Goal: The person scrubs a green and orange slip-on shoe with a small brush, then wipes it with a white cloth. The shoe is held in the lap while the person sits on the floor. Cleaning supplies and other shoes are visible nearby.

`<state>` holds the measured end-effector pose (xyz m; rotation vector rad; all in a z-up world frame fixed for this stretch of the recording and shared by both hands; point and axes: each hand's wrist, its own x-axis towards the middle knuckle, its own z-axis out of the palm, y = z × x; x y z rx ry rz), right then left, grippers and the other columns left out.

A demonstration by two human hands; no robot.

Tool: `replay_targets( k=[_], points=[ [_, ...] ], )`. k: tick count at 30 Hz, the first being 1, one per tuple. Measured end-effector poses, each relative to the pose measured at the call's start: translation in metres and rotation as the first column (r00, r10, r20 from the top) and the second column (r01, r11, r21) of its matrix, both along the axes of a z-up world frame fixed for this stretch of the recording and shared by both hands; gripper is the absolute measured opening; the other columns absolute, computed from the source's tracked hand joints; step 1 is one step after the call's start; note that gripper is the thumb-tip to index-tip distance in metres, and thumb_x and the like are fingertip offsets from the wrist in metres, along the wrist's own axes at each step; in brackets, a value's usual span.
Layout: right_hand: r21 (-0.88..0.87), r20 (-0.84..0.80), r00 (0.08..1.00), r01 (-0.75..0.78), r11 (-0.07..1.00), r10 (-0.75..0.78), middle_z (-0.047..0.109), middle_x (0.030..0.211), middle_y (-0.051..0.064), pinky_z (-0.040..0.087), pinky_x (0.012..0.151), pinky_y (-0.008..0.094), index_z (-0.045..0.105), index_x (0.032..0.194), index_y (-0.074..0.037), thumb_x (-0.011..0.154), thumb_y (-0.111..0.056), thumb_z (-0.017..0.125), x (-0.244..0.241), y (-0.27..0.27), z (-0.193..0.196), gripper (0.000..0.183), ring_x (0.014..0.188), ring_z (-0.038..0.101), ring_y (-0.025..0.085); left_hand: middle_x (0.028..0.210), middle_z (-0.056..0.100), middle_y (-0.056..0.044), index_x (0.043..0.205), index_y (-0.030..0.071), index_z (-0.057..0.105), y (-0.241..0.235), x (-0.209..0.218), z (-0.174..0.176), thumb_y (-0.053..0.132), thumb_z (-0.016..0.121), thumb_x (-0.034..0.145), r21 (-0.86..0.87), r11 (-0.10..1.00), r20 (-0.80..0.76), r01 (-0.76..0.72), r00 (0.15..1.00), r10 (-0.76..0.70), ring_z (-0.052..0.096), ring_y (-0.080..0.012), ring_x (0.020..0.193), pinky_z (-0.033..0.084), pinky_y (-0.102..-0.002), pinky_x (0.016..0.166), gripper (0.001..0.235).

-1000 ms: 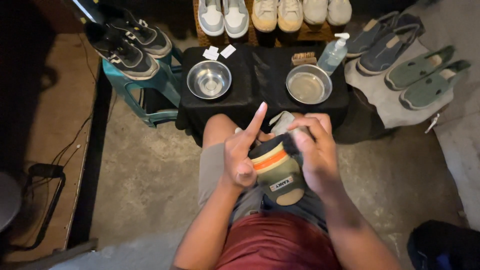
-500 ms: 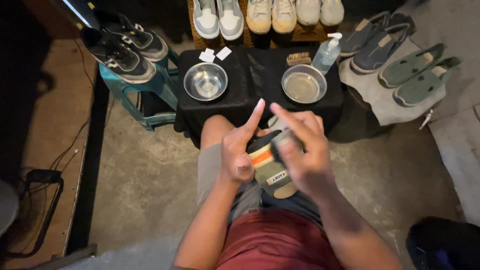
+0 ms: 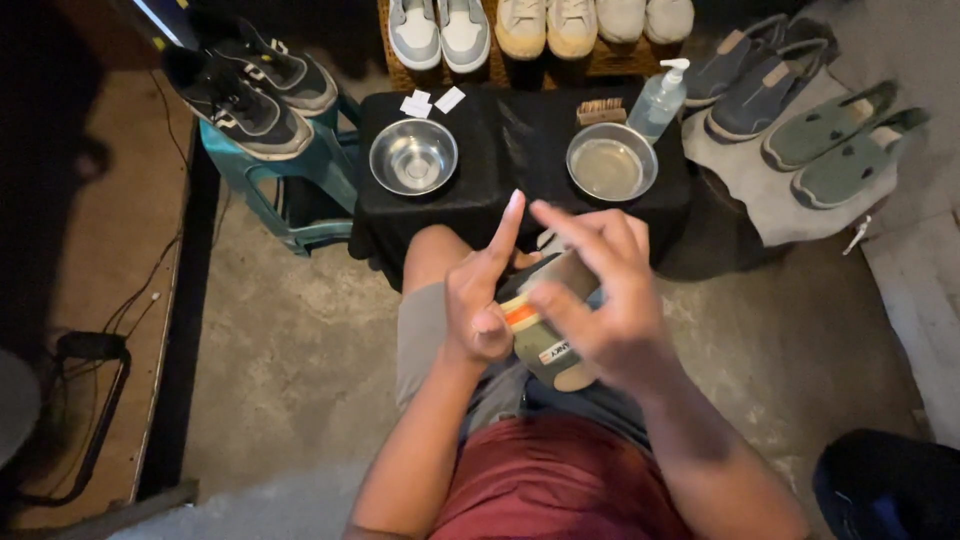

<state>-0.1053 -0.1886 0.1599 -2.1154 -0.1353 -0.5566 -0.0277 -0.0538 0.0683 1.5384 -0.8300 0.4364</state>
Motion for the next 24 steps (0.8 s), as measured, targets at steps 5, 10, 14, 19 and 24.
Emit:
replay_targets(
  k=[5,10,14,19,24],
  points=[
    [0.149,-0.074,0.997,0.009,0.989,0.002,0.055,0.098,0.009,0.036,0.104,0.04,0.068,0.138,-0.017,0.102,-0.037,0.058,0.019,-0.023,-0.053,0.043,0.103,0.05,0.023,0.087,0.076,-0.006,0.151,-0.001,0.046,0.008,-0.004,-0.003,0.091,0.0,0.083,-0.03,0.999,-0.059,-0.009,0.998,0.007,0.075,-0.0201,0.083,0.06,-0.03,0.08,0.123],
    [0.319,-0.097,0.994,0.079,0.944,-0.051,0.061,0.114,0.023,0.034,0.116,0.043,0.071,0.131,-0.007,0.11,-0.033,0.043,0.02,-0.02,-0.07,0.042,0.119,0.054,0.032,0.085,0.076,-0.006,0.147,-0.003,0.051,0.011,-0.001,-0.006,0.093,0.004,0.082,-0.095,0.995,-0.078,0.004,0.997,-0.012,0.075,-0.0181,0.083,0.061,-0.028,0.08,0.125],
    [0.349,-0.113,0.993,0.062,0.935,-0.024,0.055,0.105,0.008,0.035,0.11,0.037,0.066,0.14,-0.013,0.106,-0.035,0.048,0.004,-0.002,-0.025,0.044,0.11,0.051,0.02,0.087,0.077,-0.007,0.147,-0.005,0.05,0.013,-0.006,-0.005,0.092,0.0,0.081,-0.071,0.997,-0.082,0.013,0.996,-0.019,0.075,-0.018,0.083,0.06,-0.028,0.082,0.127],
    [0.26,-0.142,0.987,0.107,0.96,-0.071,0.061,0.115,0.019,0.037,0.112,0.042,0.068,0.136,-0.011,0.106,-0.022,0.052,0.016,-0.013,-0.061,0.036,0.121,0.057,0.033,0.085,0.076,-0.008,0.146,-0.007,0.049,0.017,0.003,-0.008,0.087,0.0,0.085,-0.111,0.994,-0.05,0.013,0.999,-0.018,0.074,-0.018,0.08,0.06,-0.027,0.083,0.123],
    [0.319,-0.234,0.969,0.154,0.935,-0.08,0.064,0.119,0.019,0.034,0.116,0.045,0.069,0.134,-0.012,0.109,-0.033,0.045,0.012,-0.017,-0.05,0.04,0.125,0.055,0.028,0.084,0.073,-0.01,0.145,-0.012,0.046,0.018,0.003,-0.009,0.087,-0.007,0.082,-0.114,0.993,-0.057,0.029,0.998,-0.036,0.075,-0.0201,0.081,0.061,-0.029,0.084,0.129]
  ],
)
